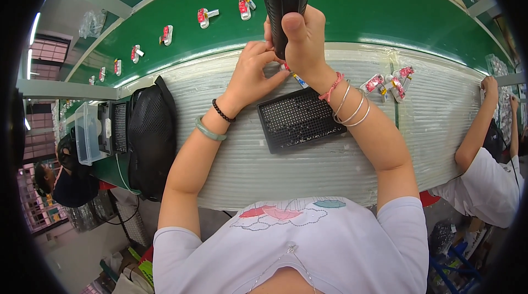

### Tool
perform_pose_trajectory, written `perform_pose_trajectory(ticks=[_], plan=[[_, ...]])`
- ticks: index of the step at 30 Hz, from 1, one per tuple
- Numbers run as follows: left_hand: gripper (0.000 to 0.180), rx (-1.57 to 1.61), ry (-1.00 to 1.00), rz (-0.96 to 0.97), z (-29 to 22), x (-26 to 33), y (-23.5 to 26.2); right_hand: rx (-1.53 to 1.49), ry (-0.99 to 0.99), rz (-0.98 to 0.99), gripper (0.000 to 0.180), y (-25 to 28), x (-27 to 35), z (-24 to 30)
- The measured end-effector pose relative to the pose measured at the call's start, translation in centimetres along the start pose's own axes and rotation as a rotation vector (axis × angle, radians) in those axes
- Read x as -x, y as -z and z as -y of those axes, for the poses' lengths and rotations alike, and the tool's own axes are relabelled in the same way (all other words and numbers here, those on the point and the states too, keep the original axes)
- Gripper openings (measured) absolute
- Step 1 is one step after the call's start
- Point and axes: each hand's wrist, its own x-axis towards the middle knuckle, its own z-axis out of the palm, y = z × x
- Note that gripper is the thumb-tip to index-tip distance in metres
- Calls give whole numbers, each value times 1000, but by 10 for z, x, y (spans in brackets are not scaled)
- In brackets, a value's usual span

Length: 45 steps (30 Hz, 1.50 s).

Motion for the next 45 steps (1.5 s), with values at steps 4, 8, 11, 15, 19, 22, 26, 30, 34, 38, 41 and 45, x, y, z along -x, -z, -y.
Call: perform_pose_trajectory(ticks=[4,8,11,15,19,22,26,30,34,38,41,45], plan=[[14,1,-9,-2,1,0,-1,-2,2,4,74,-1,1,1],[14,-2,-7,10,2,0,0,45,-4,4,74,-4,1,4],[14,-15,-4,14,1,1,0,88,-9,-4,73,-4,1,0],[14,-18,2,8,1,-1,0,118,-20,-27,72,-8,0,-2],[15,-30,19,24,-1,-1,1,128,-4,-27,71,-7,-1,-5],[16,-38,20,21,-3,-3,2,148,-4,-36,71,-5,-2,-2],[16,-76,23,119,-6,-15,-3,45,15,-84,78,2,-15,19],[20,-6,-144,267,-28,-51,-44,39,58,-212,102,16,-30,78],[26,-210,18,-54,-10,-83,-31,-170,235,-108,106,55,-33,88],[27,-531,429,-222,50,-84,7,-154,223,-108,106,47,-34,87],[23,-511,381,-178,69,-78,4,-131,173,-66,106,36,-27,79],[17,-195,287,-236,57,-62,5,-46,-51,-11,105,10,-8,71]])
